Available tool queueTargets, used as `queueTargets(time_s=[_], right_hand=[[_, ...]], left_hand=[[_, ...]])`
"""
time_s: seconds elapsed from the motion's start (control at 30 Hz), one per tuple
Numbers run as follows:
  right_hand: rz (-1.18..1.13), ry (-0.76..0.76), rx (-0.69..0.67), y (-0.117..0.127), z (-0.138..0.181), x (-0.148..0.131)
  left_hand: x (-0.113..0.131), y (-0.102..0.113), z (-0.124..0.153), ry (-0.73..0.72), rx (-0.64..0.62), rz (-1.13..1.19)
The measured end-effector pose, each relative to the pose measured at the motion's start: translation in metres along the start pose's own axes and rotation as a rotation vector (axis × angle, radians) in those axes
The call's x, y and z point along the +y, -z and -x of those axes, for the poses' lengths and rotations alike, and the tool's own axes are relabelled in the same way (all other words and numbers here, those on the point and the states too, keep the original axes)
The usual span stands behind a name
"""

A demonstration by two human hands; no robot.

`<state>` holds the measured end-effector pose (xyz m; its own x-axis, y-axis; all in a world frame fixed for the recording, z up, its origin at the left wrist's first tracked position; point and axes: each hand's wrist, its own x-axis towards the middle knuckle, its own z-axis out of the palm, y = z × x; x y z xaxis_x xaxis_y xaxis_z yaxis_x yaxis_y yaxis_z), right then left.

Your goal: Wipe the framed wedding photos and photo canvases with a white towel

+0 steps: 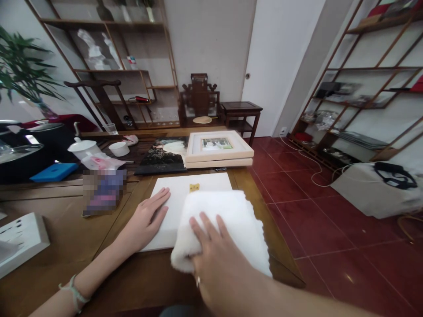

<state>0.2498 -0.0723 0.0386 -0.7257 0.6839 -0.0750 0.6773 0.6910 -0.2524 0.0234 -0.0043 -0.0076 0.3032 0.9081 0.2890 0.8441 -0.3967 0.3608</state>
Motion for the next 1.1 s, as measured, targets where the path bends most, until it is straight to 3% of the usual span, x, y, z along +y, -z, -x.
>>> queueTargets(time_s=[0.07,0.17,0.33,0.47,0.57,0.73,0.93,1.1], right_hand=[[-0.031,0.066,-0.06,-0.001,0.008,-0.008],[-0.07,0.072,0.009,0.0,0.004,-0.004],[-0.063,0.034,0.207,0.005,-0.033,0.03],[-0.021,0.051,0.268,0.01,-0.066,0.058],[-0.002,0.019,0.284,0.012,-0.077,0.063],[0.05,-0.049,0.184,0.006,-0.061,0.035],[0.096,0.17,0.034,-0.003,-0.014,-0.01],[-0.006,0.253,-0.048,0.004,-0.003,-0.012]], left_hand=[[0.0,0.0,0.0,-0.002,0.002,0.002],[-0.001,-0.001,0.0,-0.006,0.004,0.009],[-0.002,0.0,0.0,0.002,-0.002,0.046],[-0.002,0.001,0.0,0.008,-0.009,0.063],[-0.001,0.001,0.0,0.01,-0.014,0.058],[-0.002,0.001,0.0,0.016,-0.015,0.056],[-0.001,0.0,0.0,0.01,-0.015,0.04],[-0.002,0.0,-0.001,-0.007,-0.013,0.047]])
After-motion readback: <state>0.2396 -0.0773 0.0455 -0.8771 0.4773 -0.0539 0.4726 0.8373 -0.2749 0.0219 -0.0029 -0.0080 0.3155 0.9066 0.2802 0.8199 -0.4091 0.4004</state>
